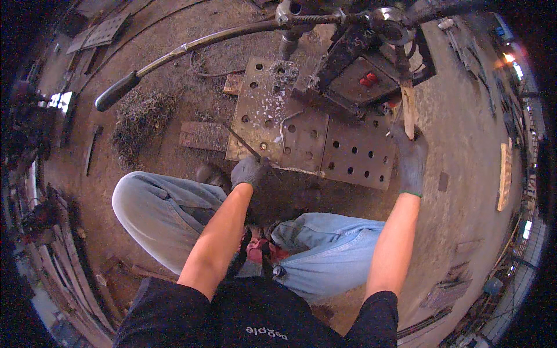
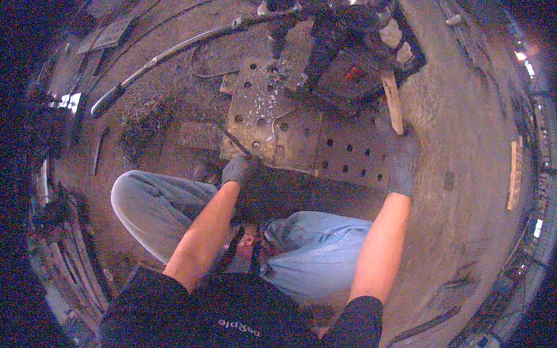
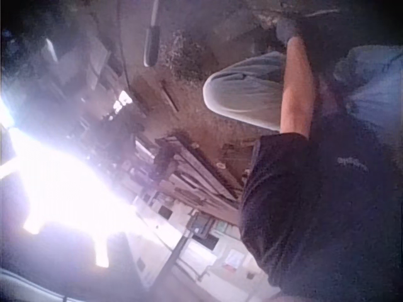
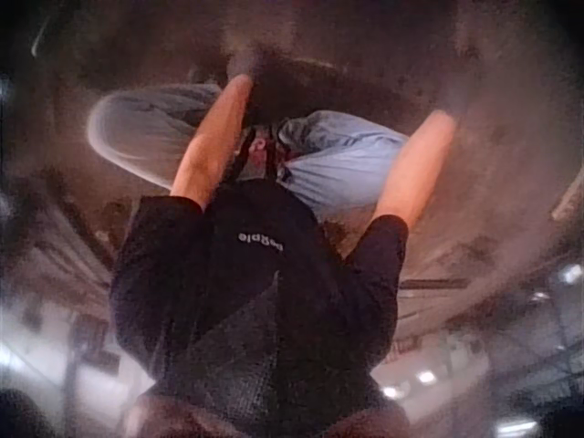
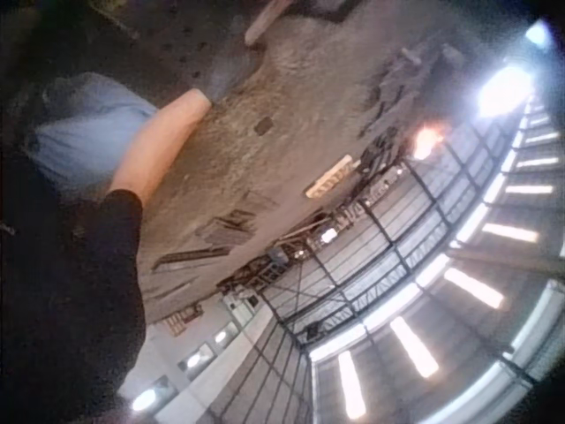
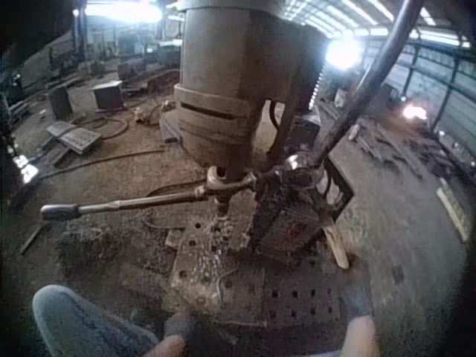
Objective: The person operates a drill press to drill holes into a perforated metal plate. They hold the plate with gloved hands, adjust its position, and use the drill press lever to lower the drill bit. The person also clears metal shavings from the work area.
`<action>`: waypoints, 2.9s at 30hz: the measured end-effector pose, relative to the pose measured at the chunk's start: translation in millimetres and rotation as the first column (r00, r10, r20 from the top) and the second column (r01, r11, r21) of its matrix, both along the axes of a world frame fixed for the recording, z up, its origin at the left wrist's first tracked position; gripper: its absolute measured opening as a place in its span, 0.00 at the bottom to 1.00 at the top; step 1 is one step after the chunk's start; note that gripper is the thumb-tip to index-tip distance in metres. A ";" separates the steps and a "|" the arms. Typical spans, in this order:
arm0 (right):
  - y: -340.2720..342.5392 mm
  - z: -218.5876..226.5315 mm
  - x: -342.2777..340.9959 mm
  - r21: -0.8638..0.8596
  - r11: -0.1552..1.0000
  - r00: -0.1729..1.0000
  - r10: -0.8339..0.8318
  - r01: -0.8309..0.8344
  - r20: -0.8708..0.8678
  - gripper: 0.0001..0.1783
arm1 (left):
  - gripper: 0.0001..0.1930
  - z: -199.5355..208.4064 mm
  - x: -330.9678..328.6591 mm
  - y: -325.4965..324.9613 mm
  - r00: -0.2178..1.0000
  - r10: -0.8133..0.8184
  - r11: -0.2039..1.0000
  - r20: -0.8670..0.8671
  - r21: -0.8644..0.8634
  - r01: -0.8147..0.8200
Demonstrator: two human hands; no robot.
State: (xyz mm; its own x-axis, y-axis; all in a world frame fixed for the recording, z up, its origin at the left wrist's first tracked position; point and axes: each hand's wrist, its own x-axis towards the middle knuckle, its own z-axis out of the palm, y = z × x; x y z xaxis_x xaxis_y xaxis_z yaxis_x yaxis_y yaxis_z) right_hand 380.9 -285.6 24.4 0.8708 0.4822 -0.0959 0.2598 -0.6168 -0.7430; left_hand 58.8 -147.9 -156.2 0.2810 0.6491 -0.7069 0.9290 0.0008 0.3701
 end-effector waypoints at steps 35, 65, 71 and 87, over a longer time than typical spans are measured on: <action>0.2 -1.5 3.1 0.025 0.999 1.000 -0.021 0.020 0.020 0.18 | 0.25 -4.8 56.2 110.7 0.577 0.264 0.921 0.773 -0.025 -0.388; -5.4 -7.5 7.0 -0.060 0.998 0.998 -0.005 0.008 0.058 0.20 | 0.23 -28.9 118.2 179.2 0.874 -0.274 0.808 0.401 0.589 -0.018; -4.1 -8.3 7.5 -0.019 0.999 0.998 0.034 -0.033 0.052 0.21 | 0.24 -31.8 119.7 191.9 0.934 -0.215 0.825 0.285 0.564 0.018; -9.9 -14.8 7.9 0.002 1.000 0.996 -0.004 0.004 0.091 0.20 | 0.24 -24.0 117.1 183.2 0.845 -0.155 0.890 0.512 0.443 -0.105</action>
